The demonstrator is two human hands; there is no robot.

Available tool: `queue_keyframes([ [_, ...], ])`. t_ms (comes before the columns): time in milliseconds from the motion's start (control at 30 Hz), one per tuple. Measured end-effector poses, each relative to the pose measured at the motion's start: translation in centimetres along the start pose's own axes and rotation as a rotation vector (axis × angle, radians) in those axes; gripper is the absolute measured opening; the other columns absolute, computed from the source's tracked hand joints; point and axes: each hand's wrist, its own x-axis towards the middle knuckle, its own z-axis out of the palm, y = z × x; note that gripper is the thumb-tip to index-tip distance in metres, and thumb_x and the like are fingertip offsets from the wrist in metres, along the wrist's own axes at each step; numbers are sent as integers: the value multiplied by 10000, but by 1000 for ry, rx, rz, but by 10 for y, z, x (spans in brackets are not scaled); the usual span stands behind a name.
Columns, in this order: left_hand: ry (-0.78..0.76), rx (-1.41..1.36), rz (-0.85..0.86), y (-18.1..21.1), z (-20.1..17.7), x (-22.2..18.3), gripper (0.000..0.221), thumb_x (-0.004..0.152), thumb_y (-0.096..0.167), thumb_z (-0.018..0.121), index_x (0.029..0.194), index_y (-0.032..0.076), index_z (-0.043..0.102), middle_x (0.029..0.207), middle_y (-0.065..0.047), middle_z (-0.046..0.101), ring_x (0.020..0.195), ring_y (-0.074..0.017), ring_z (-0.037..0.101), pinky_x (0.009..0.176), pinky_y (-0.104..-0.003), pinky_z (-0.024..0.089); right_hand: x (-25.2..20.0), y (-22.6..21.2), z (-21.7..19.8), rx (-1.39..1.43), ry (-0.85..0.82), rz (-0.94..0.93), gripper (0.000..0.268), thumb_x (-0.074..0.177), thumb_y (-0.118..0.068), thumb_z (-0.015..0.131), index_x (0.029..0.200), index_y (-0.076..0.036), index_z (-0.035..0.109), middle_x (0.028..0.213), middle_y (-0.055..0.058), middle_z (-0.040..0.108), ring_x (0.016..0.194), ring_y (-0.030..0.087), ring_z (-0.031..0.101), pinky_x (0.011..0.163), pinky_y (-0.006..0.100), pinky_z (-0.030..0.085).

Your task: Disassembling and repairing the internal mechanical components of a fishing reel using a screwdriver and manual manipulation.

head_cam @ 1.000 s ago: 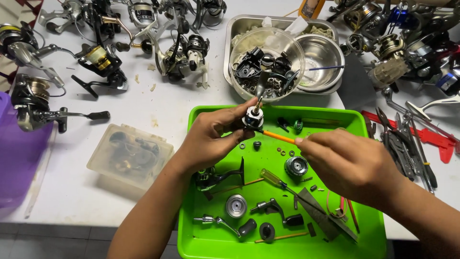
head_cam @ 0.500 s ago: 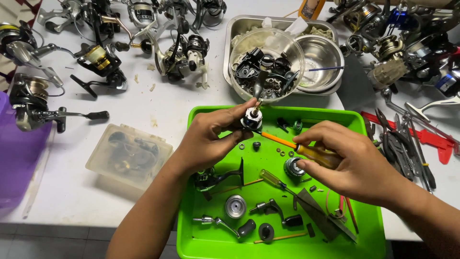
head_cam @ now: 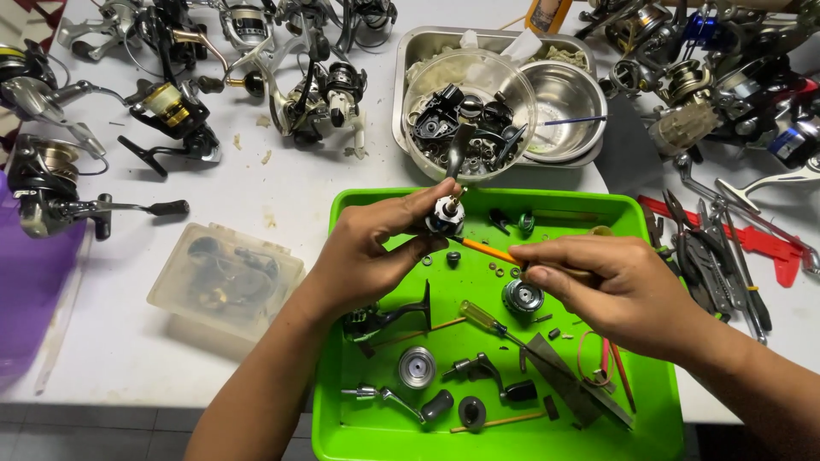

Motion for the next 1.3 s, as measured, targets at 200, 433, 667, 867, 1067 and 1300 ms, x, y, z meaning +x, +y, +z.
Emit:
queue_keyframes([
  [200, -5, -24, -14, -2, 0, 0, 578, 913, -91, 707, 1449, 37, 532, 1465, -138, 599, 1362, -275, 642, 1175, -339, 520, -5, 0, -5, -330, 0, -446, 379, 910, -97, 729, 1281, -68, 656, 1027, 107, 740, 829, 218, 724, 751, 331, 600],
  [433, -33, -5, 6, 2, 1, -1, 613, 920, -41, 764, 1468, 52, 505, 1454, -139, 609, 1384, -273, 617, 1212, -346, 487, -8, 13, -4, -519, 35, -615, 318, 971, -80, 655, 1288, -91, 676, 1004, 137, 716, 755, 257, 701, 627, 372, 552],
  [667, -26, -5, 26, 3, 2, -1, 592, 922, -43, 767, 1452, 28, 515, 1461, -147, 593, 1384, -287, 616, 1231, -366, 478, -6, 12, -3, -322, -19, -488, 324, 947, -86, 665, 1270, -83, 690, 1005, 120, 725, 781, 217, 724, 690, 316, 581],
  [867, -11, -20, 26, 4, 3, 0, 592, 925, -41, 768, 1454, 35, 514, 1441, -151, 618, 1380, -288, 623, 1226, -359, 483, -8, 12, -3, -428, 29, -561, 304, 961, -88, 665, 1264, -86, 689, 983, 132, 714, 756, 242, 708, 642, 350, 559],
  [1067, -8, -6, 39, 1, 3, -2, 576, 933, -53, 754, 1452, 24, 518, 1462, -155, 599, 1387, -290, 618, 1237, -363, 472, -4, 8, -2, -211, -31, -379, 343, 923, -91, 689, 1266, -97, 701, 987, 85, 758, 787, 174, 742, 703, 263, 573],
  [1300, -8, 17, 52, -1, 3, -3, 592, 937, -49, 767, 1463, 42, 512, 1469, -149, 599, 1389, -289, 623, 1240, -366, 476, 4, -1, 0, 25, -58, -190, 295, 891, -114, 713, 1182, -96, 756, 957, 28, 844, 778, 107, 803, 681, 218, 577],
])
